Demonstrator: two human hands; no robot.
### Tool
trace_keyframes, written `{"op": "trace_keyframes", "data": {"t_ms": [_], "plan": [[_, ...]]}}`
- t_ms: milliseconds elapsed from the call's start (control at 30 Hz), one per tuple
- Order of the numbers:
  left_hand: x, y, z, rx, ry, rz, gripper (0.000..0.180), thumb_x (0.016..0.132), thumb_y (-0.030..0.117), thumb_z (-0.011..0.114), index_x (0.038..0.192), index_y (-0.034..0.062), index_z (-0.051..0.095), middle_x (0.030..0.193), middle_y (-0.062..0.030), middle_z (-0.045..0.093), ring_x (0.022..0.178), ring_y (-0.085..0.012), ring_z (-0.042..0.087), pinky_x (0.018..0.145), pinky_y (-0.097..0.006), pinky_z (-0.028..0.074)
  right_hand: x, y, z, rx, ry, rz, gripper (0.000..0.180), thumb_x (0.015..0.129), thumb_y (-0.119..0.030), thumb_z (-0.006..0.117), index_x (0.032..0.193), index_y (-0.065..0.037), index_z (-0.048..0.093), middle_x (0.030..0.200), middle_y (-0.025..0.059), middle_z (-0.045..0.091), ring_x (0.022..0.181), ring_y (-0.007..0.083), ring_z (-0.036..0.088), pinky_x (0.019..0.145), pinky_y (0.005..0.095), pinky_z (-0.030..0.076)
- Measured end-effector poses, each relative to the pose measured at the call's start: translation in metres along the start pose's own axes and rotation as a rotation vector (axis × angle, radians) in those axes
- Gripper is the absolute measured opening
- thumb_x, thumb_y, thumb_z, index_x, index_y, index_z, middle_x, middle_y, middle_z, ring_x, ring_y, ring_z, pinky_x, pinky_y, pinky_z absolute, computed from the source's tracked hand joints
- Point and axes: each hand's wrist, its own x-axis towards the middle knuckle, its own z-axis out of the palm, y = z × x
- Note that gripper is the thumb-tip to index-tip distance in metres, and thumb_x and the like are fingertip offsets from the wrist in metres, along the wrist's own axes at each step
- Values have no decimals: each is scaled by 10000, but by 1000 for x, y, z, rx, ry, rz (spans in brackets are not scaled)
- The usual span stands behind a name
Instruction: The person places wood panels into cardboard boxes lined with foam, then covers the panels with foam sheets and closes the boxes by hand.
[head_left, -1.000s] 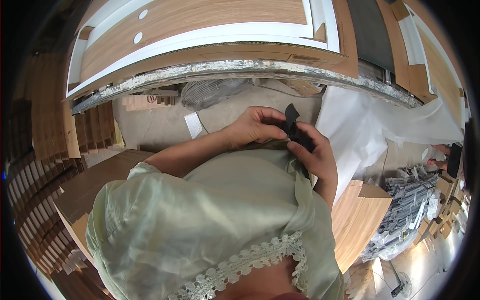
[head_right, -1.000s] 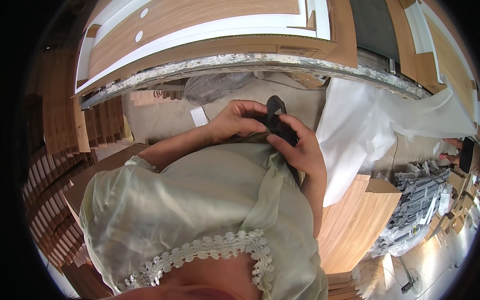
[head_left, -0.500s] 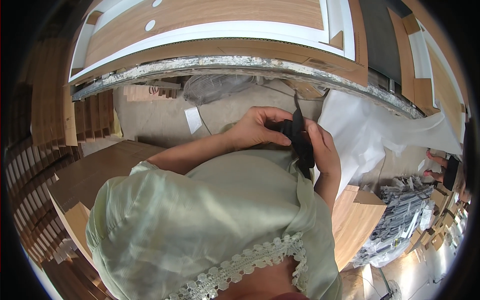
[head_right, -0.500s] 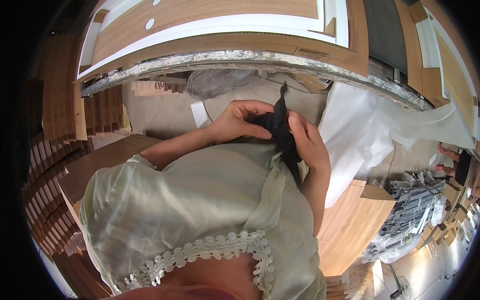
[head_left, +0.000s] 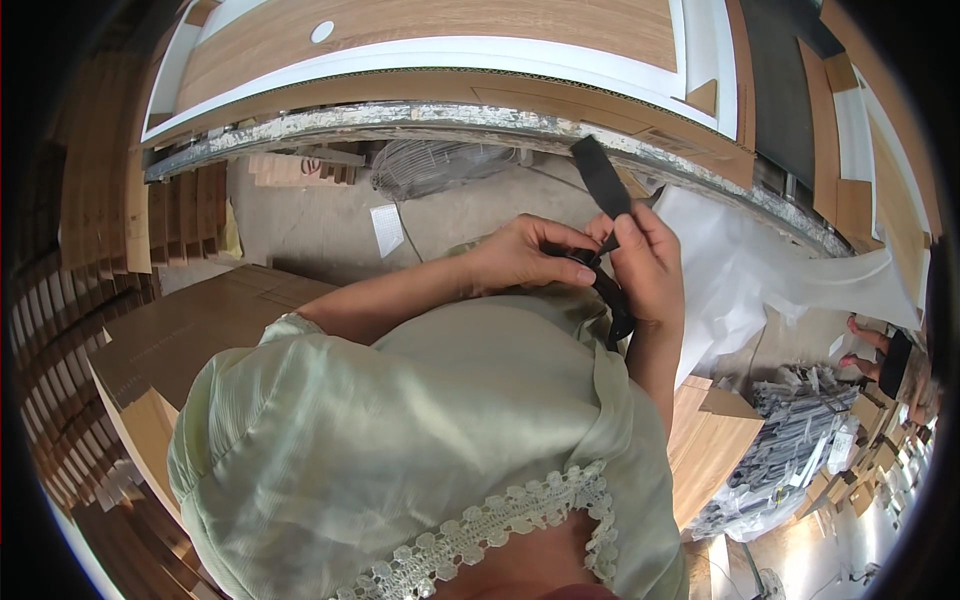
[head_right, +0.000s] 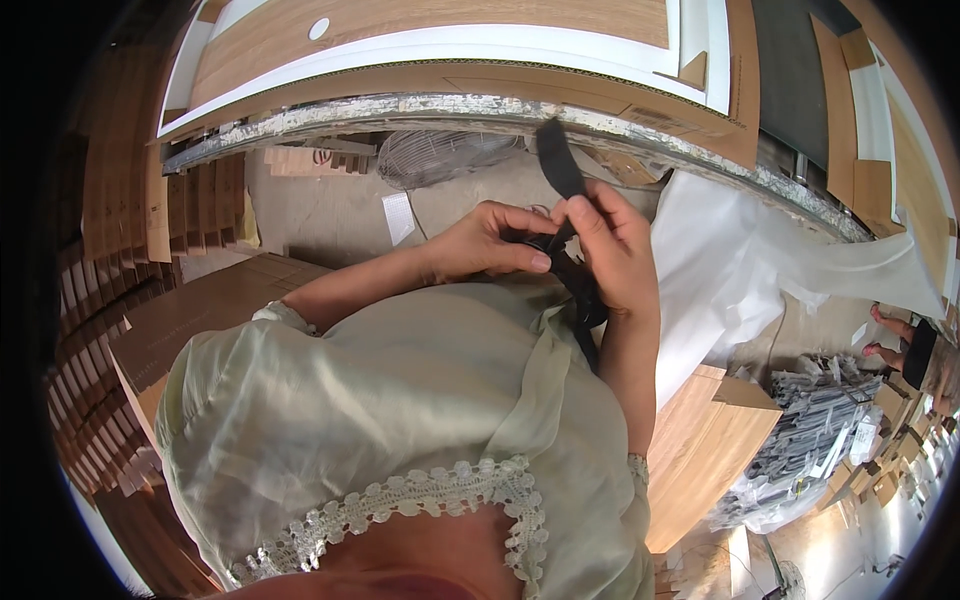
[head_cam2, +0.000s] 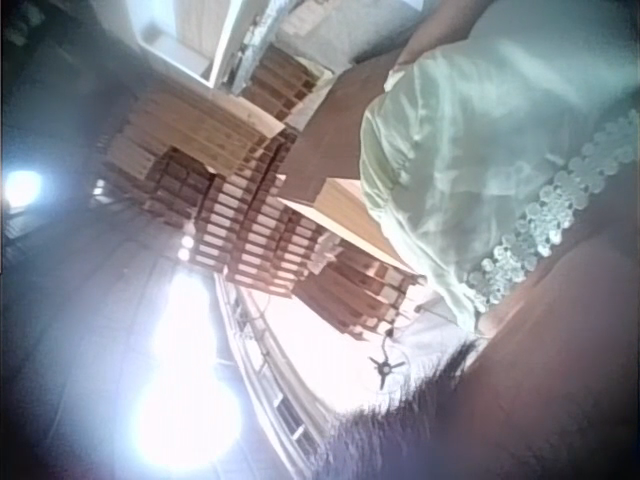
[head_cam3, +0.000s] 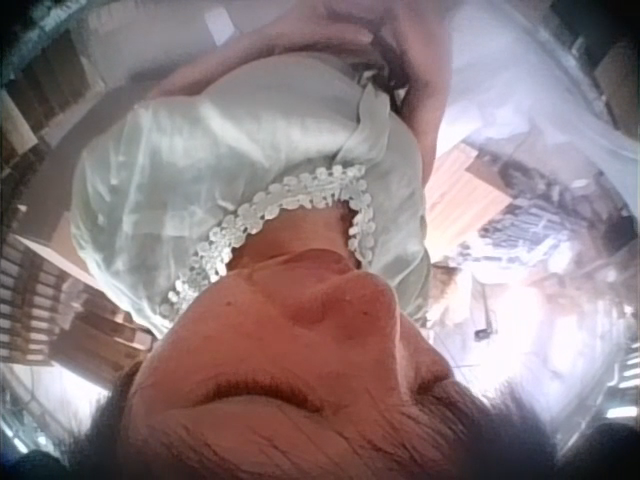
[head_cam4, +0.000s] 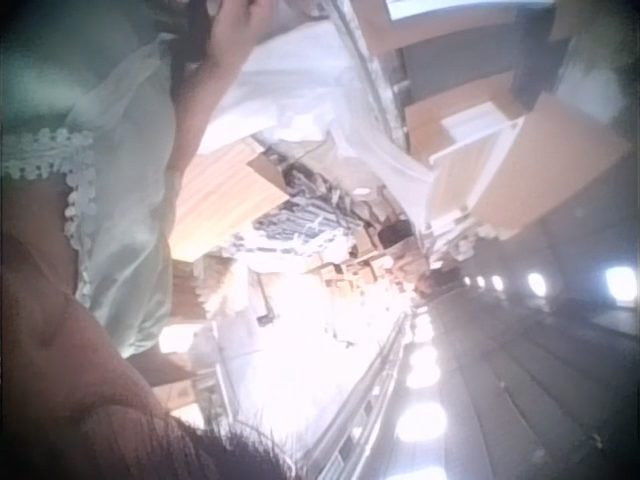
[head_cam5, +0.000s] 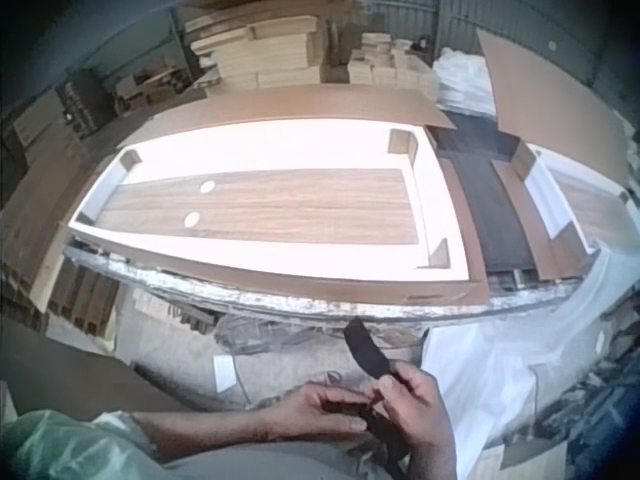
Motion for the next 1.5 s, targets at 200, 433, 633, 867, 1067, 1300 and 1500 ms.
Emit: {"op": "trace_keyframes", "data": {"t_ms": [200,433,633,867,1067,1300,1500], "plan": [[2,10,6,-125,-93,-64,347,796,120,698,1123,48,609,683,64,527,488,-10,337,409,-195,231,2,-5,9,339,88,-81,154,909,-122,531,992,6,514,790,66,568,748,154,560,692,288,454],[12,7,10,-116,-81,-154,146,800,163,658,865,34,639,595,32,470,441,-41,342,394,-206,219,-3,0,4,514,221,-157,100,911,-86,517,952,5,513,791,77,543,687,173,534,620,314,452],[15,7,13,52,-46,-268,175,747,191,671,765,22,627,663,5,479,455,-64,362,407,-230,229,-18,6,-1,592,351,-126,81,896,-71,537,909,8,525,805,77,524,639,162,478,575,334,414],[8,4,17,232,-160,-113,305,722,72,716,1005,-13,642,847,-7,541,687,-80,506,553,-224,389,-26,4,-6,563,303,-142,75,902,-76,528,906,-1,522,805,76,529,601,144,468,524,311,401],[3,-5,7,103,-201,69,394,702,-114,679,1081,-34,609,1026,-39,583,951,-113,545,824,-244,446,-30,-23,-1,364,237,-42,418,974,-316,378,1253,-8,421,807,95,537,470,111,412,419,239,337],[-6,-3,2,20,-208,152,395,689,-95,700,1070,-33,615,996,-59,634,905,-116,585,813,-246,471,-39,-11,-24,-80,116,-166,248,917,-212,522,995,8,605,694,35,563,570,58,471,518,200,374],[-13,3,3,44,-254,162,360,729,-43,696,1079,-31,611,983,-64,653,881,-109,600,794,-234,484,-33,-29,0,-244,113,40,131,831,-122,647,844,-1,600,714,-7,585,654,50,516,591,194,413]]}}
